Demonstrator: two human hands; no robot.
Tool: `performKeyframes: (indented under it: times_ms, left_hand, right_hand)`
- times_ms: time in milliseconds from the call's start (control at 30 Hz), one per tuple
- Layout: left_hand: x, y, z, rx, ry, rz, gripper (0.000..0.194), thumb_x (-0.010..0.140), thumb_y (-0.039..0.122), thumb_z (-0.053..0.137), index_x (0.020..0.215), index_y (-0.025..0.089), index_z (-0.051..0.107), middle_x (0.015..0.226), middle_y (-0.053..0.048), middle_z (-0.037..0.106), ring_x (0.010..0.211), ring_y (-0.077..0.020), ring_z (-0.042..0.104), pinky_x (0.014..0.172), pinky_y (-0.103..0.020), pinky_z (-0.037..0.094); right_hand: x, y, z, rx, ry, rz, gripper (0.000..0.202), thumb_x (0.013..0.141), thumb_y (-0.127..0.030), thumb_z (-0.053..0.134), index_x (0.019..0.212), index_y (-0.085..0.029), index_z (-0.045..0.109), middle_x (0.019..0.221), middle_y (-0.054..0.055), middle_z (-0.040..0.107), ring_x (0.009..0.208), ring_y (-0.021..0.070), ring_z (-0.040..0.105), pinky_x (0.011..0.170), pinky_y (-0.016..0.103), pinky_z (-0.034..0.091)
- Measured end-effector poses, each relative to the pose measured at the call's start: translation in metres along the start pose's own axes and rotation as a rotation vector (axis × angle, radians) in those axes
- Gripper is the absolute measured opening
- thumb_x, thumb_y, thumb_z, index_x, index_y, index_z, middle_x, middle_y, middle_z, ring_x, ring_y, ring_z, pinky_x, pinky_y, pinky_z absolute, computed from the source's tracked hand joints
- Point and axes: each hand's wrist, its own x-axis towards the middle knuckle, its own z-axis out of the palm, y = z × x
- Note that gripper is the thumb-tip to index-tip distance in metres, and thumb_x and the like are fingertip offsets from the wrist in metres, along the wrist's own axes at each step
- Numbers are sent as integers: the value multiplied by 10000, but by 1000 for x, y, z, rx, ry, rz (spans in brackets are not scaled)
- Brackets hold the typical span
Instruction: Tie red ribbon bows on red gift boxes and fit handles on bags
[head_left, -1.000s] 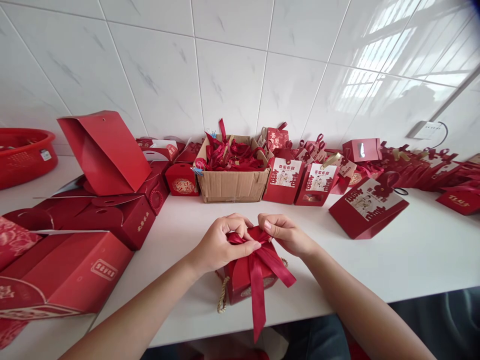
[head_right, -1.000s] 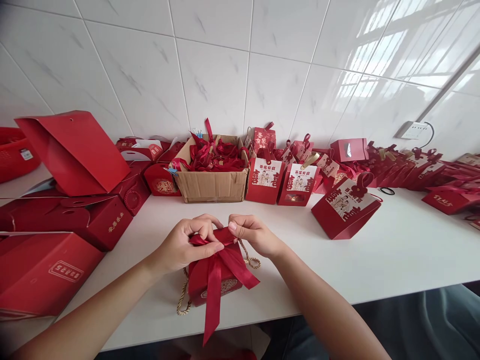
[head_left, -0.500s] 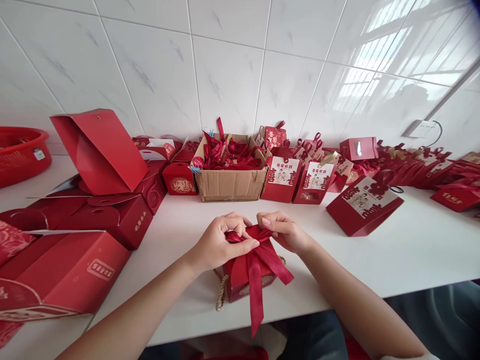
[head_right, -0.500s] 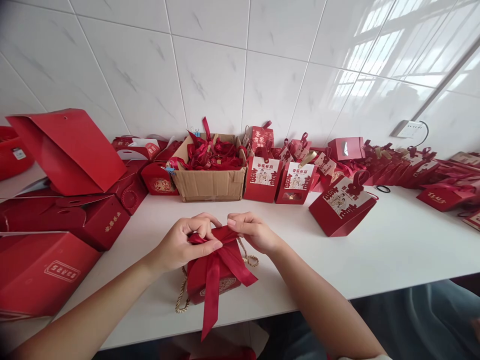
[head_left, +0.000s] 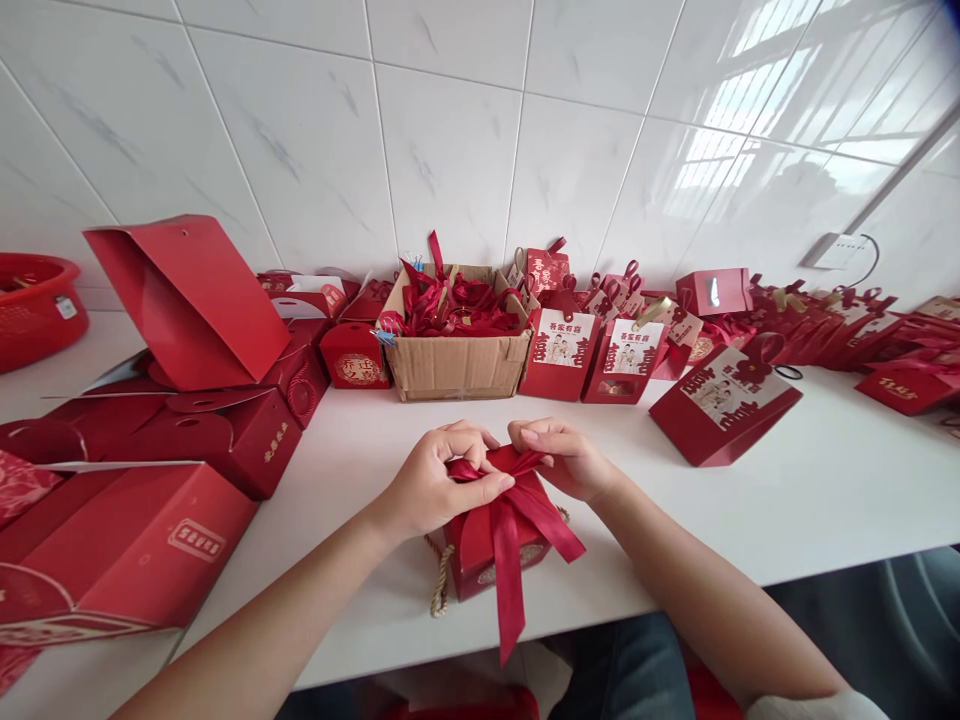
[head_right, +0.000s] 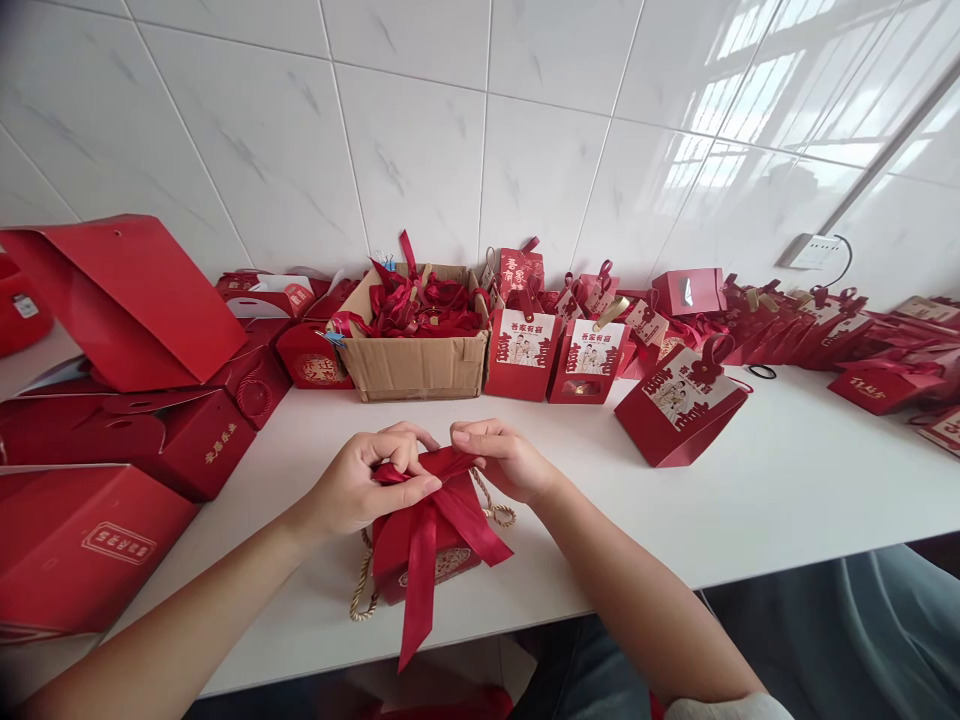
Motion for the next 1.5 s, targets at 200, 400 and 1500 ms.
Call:
performKeyframes:
  times_ms: [200,400,1500]
  left_hand:
    - [0,1,1,-18,5,-15,427,707,256,690,547,220,295,591,-9,529,973,-255,570,817,-345,432]
    - [0,1,-1,-112,20,-63,387,752,301,678,526,197,381,616,-9,535,945,-234,578,859,-326,409]
    - [-1,0,-13,-463,-99,-137,292,793,381,610,607,161,661,1226,-98,583,1211,-301,495,1004,-367,408]
  right_hand:
    - [0,1,1,-37,14,-8,499,843,-410,593,483,-183,334,593,-40,272,548,104,241,574,292,206]
    - [-2,-1,3,-141,69,-69,492,845,-386,624,472,-172,386,593,-41,303,545,99,247,559,294,193]
    - [-15,-15,19,-704,135,-261,110,777,-335,717,803,-232,691,1260,96,491,1261,280,419,1079,458,295]
